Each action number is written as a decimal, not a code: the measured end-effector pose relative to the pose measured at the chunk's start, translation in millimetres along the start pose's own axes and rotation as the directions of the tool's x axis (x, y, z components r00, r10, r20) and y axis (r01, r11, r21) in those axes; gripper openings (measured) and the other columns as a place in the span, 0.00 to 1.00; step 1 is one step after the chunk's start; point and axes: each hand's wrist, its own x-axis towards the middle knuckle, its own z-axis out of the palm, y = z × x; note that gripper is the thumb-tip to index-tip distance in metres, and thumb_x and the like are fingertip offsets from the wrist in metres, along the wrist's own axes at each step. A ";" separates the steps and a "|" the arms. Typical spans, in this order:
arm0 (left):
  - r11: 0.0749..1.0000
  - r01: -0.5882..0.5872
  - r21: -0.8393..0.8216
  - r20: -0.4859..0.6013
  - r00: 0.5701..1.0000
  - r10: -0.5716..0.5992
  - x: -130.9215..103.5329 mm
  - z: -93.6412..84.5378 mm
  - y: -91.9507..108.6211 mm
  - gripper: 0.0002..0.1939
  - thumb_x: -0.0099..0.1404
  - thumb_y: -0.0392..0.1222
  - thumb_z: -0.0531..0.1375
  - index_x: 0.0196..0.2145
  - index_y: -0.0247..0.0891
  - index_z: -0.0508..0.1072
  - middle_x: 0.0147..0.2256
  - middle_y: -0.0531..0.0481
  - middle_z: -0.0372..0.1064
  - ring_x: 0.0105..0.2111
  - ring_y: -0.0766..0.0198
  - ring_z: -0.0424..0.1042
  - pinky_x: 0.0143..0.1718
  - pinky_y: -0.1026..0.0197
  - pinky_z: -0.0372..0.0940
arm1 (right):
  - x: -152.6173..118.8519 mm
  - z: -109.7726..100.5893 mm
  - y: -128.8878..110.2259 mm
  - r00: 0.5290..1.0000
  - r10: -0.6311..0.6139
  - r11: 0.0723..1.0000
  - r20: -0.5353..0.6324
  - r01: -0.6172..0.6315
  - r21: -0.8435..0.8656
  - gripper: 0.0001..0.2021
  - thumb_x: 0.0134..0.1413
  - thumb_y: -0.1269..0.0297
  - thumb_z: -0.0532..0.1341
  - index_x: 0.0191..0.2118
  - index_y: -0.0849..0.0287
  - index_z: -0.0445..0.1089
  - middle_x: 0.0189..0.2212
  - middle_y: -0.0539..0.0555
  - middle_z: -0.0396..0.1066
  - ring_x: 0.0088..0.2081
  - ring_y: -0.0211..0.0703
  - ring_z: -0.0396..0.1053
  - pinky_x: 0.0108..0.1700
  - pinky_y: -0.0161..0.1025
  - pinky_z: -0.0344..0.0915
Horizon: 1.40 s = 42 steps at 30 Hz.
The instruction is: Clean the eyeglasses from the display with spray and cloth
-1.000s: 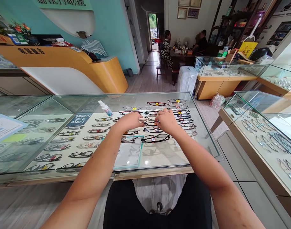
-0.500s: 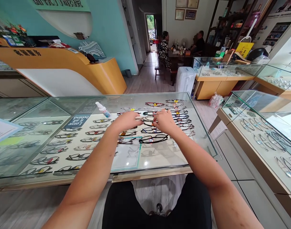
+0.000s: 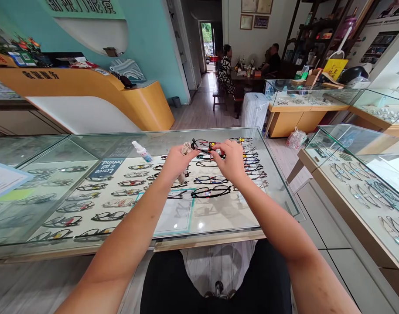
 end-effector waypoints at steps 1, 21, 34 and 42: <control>1.000 0.003 0.005 0.013 1.000 -0.004 -0.3 1.8 -0.4 0.21 0.63 0.56 0.65 0.26 0.42 0.61 0.22 0.57 0.51 0.24 0.67 0.50 0.27 0.60 0.47 | -0.8 -0.2 -2.0 1.000 0.002 1.000 0.013 -0.002 -0.018 0.13 0.72 0.56 0.62 0.47 0.55 0.82 0.35 0.55 0.72 0.42 0.53 0.68 0.51 0.48 0.59; 0.873 -0.403 0.274 -0.246 0.849 0.468 -13.7 27.6 -16.2 0.15 0.72 0.52 0.62 0.39 0.38 0.80 0.28 0.51 0.76 0.27 0.63 0.67 0.34 0.61 0.63 | -5.5 -2.4 -12.3 0.992 0.125 0.935 -0.007 -0.115 0.337 0.11 0.69 0.55 0.63 0.47 0.53 0.79 0.36 0.53 0.80 0.37 0.48 0.73 0.47 0.45 0.68; 0.697 -0.610 0.377 -0.125 0.712 0.691 -11.9 29.9 -24.3 0.20 0.79 0.54 0.56 0.48 0.40 0.83 0.42 0.41 0.85 0.40 0.55 0.82 0.44 0.57 0.72 | 6.3 4.8 -5.9 0.759 0.411 0.120 0.504 -0.594 0.796 0.19 0.46 0.46 0.80 0.37 0.55 0.82 0.34 0.51 0.82 0.30 0.38 0.73 0.33 0.36 0.66; 0.649 -0.676 0.350 0.021 0.698 0.716 -14.0 27.7 -19.9 0.18 0.79 0.46 0.55 0.52 0.41 0.83 0.49 0.42 0.85 0.48 0.54 0.84 0.50 0.55 0.75 | 12.5 -3.1 -3.6 0.670 0.405 -0.080 0.622 -0.652 0.754 0.11 0.47 0.57 0.76 0.33 0.55 0.78 0.30 0.50 0.80 0.32 0.40 0.73 0.35 0.36 0.69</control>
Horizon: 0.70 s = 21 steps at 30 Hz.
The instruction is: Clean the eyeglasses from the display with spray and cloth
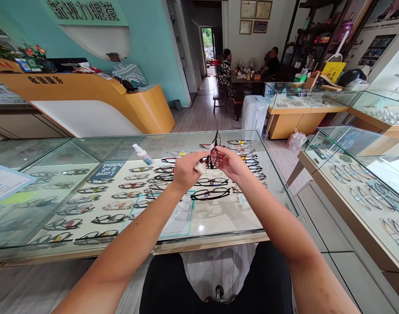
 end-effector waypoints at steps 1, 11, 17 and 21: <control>1.000 -0.005 -0.011 0.004 1.000 0.006 1.0 -0.5 1.2 0.17 0.79 0.47 0.56 0.52 0.41 0.84 0.48 0.43 0.85 0.47 0.54 0.84 0.50 0.55 0.75 | 0.0 -0.7 -1.6 1.000 -0.005 1.000 0.000 0.005 -0.017 0.11 0.47 0.57 0.76 0.33 0.54 0.77 0.30 0.50 0.80 0.32 0.41 0.73 0.36 0.36 0.70; 0.997 -0.081 -0.021 -0.026 0.996 0.080 1.6 -0.7 -0.2 0.16 0.78 0.39 0.55 0.50 0.42 0.84 0.45 0.44 0.86 0.47 0.56 0.85 0.49 0.56 0.75 | 4.2 -6.5 -2.2 0.998 -0.030 0.992 0.053 0.036 -0.118 0.10 0.50 0.56 0.72 0.33 0.52 0.74 0.28 0.49 0.77 0.32 0.44 0.73 0.40 0.40 0.70; 0.991 -0.135 0.004 -0.077 0.988 0.135 0.6 -0.2 -2.6 0.14 0.78 0.37 0.55 0.48 0.41 0.83 0.43 0.44 0.85 0.46 0.55 0.84 0.47 0.56 0.74 | 2.2 -5.1 -3.5 0.999 -0.002 0.996 0.039 0.006 -0.092 0.11 0.48 0.57 0.73 0.31 0.53 0.73 0.29 0.49 0.78 0.32 0.43 0.73 0.38 0.39 0.70; 0.995 -0.099 0.017 -0.034 0.994 0.099 2.5 -2.8 -0.1 0.15 0.78 0.39 0.55 0.48 0.41 0.83 0.42 0.43 0.84 0.45 0.56 0.83 0.45 0.57 0.72 | 0.7 -3.9 -5.6 0.998 -0.015 0.995 0.058 0.020 -0.103 0.10 0.51 0.57 0.71 0.31 0.53 0.72 0.27 0.48 0.76 0.31 0.42 0.73 0.40 0.39 0.70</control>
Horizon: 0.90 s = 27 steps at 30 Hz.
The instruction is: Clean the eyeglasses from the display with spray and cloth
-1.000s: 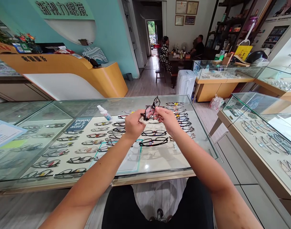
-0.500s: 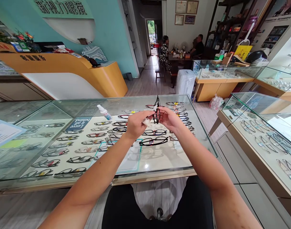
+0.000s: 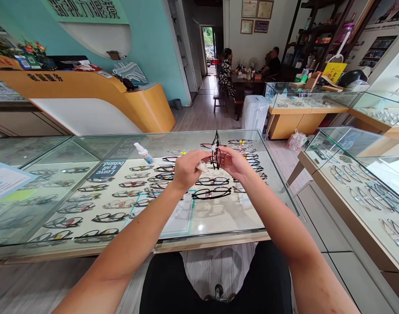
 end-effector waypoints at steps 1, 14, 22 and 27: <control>1.000 0.007 -0.004 -0.008 1.000 -0.007 0.7 -0.5 0.6 0.15 0.79 0.40 0.54 0.47 0.41 0.82 0.42 0.43 0.84 0.44 0.56 0.83 0.44 0.58 0.72 | -0.4 0.3 -0.6 1.000 -0.003 1.000 0.005 0.003 0.000 0.09 0.52 0.57 0.71 0.31 0.53 0.72 0.27 0.48 0.76 0.32 0.42 0.73 0.41 0.40 0.70; 0.818 0.275 -0.505 -0.282 0.844 -0.457 7.5 3.2 -11.7 0.15 0.78 0.55 0.63 0.48 0.41 0.78 0.37 0.48 0.80 0.26 0.67 0.73 0.31 0.63 0.67 | -4.9 -5.8 -8.5 0.991 -0.016 0.998 0.133 0.008 0.061 0.14 0.45 0.57 0.76 0.29 0.55 0.71 0.28 0.48 0.75 0.31 0.38 0.70 0.34 0.35 0.68; 0.449 0.403 -0.797 -0.082 0.665 -0.742 20.0 -6.6 -31.3 0.21 0.65 0.57 0.74 0.42 0.40 0.76 0.38 0.45 0.81 0.23 0.69 0.71 0.20 0.67 0.56 | -3.6 -9.5 -5.4 0.967 0.045 0.999 0.253 -0.044 -0.008 0.13 0.44 0.62 0.77 0.28 0.55 0.72 0.27 0.49 0.79 0.29 0.38 0.72 0.32 0.34 0.71; 0.140 0.395 -0.908 0.138 0.597 -0.790 23.1 -6.7 -31.2 0.27 0.54 0.56 0.81 0.41 0.39 0.75 0.37 0.46 0.82 0.22 0.71 0.68 0.17 0.69 0.53 | -0.7 -12.9 -3.6 0.977 0.057 0.997 0.205 -0.066 0.036 0.15 0.45 0.62 0.79 0.32 0.56 0.72 0.31 0.51 0.83 0.33 0.38 0.78 0.34 0.33 0.73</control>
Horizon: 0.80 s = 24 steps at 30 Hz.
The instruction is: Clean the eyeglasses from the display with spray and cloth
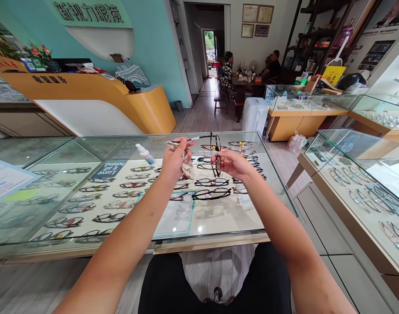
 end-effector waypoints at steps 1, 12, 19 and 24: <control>0.998 0.043 -0.052 0.007 0.999 -0.042 0.0 0.2 0.6 0.28 0.52 0.56 0.82 0.39 0.39 0.74 0.37 0.46 0.82 0.22 0.71 0.69 0.17 0.69 0.53 | 0.3 -0.6 0.3 1.000 -0.001 1.000 0.001 0.001 0.004 0.16 0.45 0.62 0.79 0.32 0.56 0.72 0.32 0.51 0.83 0.34 0.39 0.79 0.35 0.33 0.74; 0.938 0.199 -0.283 0.150 0.975 -0.162 -2.6 -2.0 9.4 0.14 0.69 0.46 0.72 0.46 0.40 0.74 0.57 0.43 0.82 0.26 0.73 0.72 0.16 0.72 0.55 | -0.8 -5.6 3.2 0.997 0.006 0.998 0.077 -0.001 -0.067 0.18 0.50 0.56 0.80 0.33 0.55 0.72 0.40 0.56 0.87 0.40 0.43 0.84 0.39 0.36 0.74; 0.970 0.141 -0.196 0.157 0.981 -0.110 -6.9 1.1 11.3 0.23 0.64 0.50 0.76 0.48 0.42 0.72 0.59 0.41 0.80 0.27 0.72 0.74 0.17 0.72 0.54 | -7.2 -0.7 0.1 0.987 -0.015 0.992 0.160 0.035 -0.119 0.17 0.58 0.51 0.77 0.36 0.53 0.71 0.52 0.58 0.86 0.51 0.47 0.84 0.45 0.38 0.75; 0.992 0.091 -0.087 0.058 0.995 -0.086 -10.7 6.6 8.2 0.36 0.52 0.49 0.81 0.52 0.44 0.69 0.52 0.43 0.82 0.25 0.72 0.73 0.18 0.70 0.51 | -8.6 6.1 -2.1 0.986 -0.078 0.985 0.149 0.099 -0.140 0.17 0.60 0.51 0.75 0.35 0.52 0.69 0.54 0.58 0.86 0.50 0.46 0.84 0.48 0.40 0.77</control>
